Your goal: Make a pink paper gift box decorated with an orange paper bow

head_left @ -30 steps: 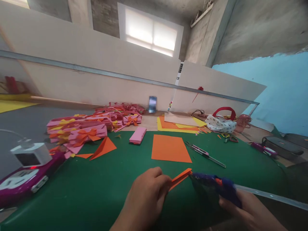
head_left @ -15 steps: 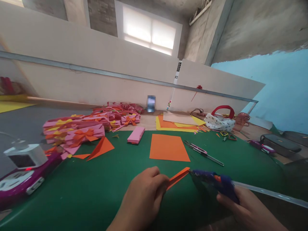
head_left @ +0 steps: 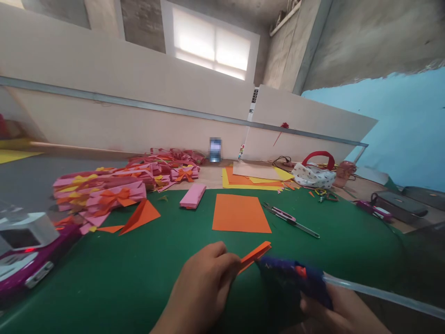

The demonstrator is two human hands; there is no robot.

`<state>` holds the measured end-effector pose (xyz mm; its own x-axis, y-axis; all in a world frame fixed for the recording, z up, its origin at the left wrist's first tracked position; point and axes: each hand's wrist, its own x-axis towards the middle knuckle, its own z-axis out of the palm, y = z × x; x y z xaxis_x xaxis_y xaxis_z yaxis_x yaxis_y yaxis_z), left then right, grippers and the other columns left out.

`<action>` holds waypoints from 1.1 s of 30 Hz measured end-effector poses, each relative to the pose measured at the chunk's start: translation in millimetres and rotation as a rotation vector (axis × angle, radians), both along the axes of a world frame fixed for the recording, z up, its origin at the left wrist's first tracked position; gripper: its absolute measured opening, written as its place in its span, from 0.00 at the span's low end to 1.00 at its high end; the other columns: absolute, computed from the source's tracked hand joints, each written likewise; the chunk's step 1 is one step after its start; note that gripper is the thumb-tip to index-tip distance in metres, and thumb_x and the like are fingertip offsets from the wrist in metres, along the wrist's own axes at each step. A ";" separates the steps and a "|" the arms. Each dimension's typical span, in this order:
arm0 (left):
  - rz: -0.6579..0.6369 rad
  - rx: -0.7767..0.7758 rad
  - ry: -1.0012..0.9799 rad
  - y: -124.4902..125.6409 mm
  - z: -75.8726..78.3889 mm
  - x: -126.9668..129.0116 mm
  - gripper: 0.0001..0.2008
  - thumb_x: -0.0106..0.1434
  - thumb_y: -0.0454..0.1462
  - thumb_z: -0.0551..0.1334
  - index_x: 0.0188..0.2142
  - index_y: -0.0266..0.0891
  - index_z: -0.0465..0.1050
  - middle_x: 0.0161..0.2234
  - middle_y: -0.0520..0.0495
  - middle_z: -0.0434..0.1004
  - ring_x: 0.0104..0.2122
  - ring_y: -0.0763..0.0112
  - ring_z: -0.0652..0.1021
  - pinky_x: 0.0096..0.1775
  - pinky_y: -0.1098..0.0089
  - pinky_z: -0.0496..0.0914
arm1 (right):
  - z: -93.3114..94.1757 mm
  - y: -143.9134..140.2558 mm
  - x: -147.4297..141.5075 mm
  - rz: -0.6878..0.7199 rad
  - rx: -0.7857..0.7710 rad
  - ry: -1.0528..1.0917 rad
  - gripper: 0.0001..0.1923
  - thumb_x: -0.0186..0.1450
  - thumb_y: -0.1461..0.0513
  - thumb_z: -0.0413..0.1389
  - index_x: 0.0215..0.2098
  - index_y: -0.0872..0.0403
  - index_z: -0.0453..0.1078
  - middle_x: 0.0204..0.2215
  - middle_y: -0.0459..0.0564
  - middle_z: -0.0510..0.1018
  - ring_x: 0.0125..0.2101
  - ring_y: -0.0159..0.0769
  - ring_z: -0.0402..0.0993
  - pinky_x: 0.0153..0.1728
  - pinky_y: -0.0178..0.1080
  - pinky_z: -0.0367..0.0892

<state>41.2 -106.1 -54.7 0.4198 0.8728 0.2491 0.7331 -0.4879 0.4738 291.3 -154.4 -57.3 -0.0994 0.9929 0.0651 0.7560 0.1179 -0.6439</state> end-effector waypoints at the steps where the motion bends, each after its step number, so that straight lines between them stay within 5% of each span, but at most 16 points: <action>1: 0.000 0.002 0.004 0.1 -0.1 0.3 0.14 0.62 0.35 0.50 0.31 0.47 0.74 0.27 0.51 0.66 0.27 0.73 0.70 0.27 0.76 0.60 | -0.8 -0.4 -2.5 0.014 -0.001 0.008 0.15 0.55 0.50 0.54 0.32 0.50 0.74 0.27 0.49 0.77 0.28 0.42 0.72 0.28 0.36 0.68; 9: -0.025 0.032 -0.058 1.5 -6.5 0.4 0.13 0.62 0.36 0.51 0.42 0.49 0.70 0.32 0.50 0.70 0.32 0.69 0.72 0.31 0.74 0.63 | -10.8 7.0 21.3 -0.096 -0.066 -0.060 0.19 0.58 0.48 0.51 0.30 0.54 0.75 0.25 0.50 0.77 0.27 0.41 0.72 0.28 0.35 0.68; 13: -0.063 0.068 -0.061 1.4 -6.8 0.7 0.12 0.62 0.34 0.49 0.34 0.45 0.70 0.30 0.49 0.69 0.29 0.71 0.71 0.28 0.75 0.62 | -11.1 5.9 28.8 -0.107 -0.098 -0.115 0.20 0.58 0.48 0.51 0.29 0.54 0.74 0.25 0.49 0.78 0.28 0.41 0.73 0.28 0.35 0.69; 22: 0.089 0.130 -0.001 -10.4 -20.2 25.3 0.13 0.57 0.28 0.48 0.30 0.41 0.69 0.31 0.46 0.69 0.29 0.69 0.71 0.27 0.73 0.62 | 12.7 -9.6 34.4 -0.091 -0.002 0.100 0.23 0.61 0.53 0.50 0.52 0.52 0.65 0.46 0.53 0.74 0.46 0.48 0.69 0.44 0.41 0.67; 28: 0.108 0.085 -0.013 -19.7 -19.9 47.4 0.14 0.56 0.27 0.49 0.34 0.41 0.69 0.37 0.45 0.69 0.31 0.69 0.73 0.29 0.73 0.65 | 28.0 4.8 30.4 -0.156 0.116 0.015 0.20 0.61 0.54 0.50 0.50 0.53 0.65 0.49 0.52 0.72 0.49 0.45 0.66 0.48 0.40 0.63; 33: 0.150 0.035 0.024 -18.7 -13.3 51.9 0.13 0.58 0.28 0.49 0.34 0.42 0.69 0.37 0.45 0.69 0.32 0.69 0.74 0.29 0.74 0.66 | 50.3 33.9 14.6 -0.068 0.184 -0.020 0.15 0.62 0.57 0.49 0.44 0.55 0.68 0.43 0.52 0.75 0.44 0.43 0.70 0.43 0.39 0.64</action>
<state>93.1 -124.8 -68.1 0.2913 0.9172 0.2717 0.8103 -0.3876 0.4396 305.9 -120.5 -7.1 -0.0354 0.9690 0.2446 0.7789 0.1801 -0.6007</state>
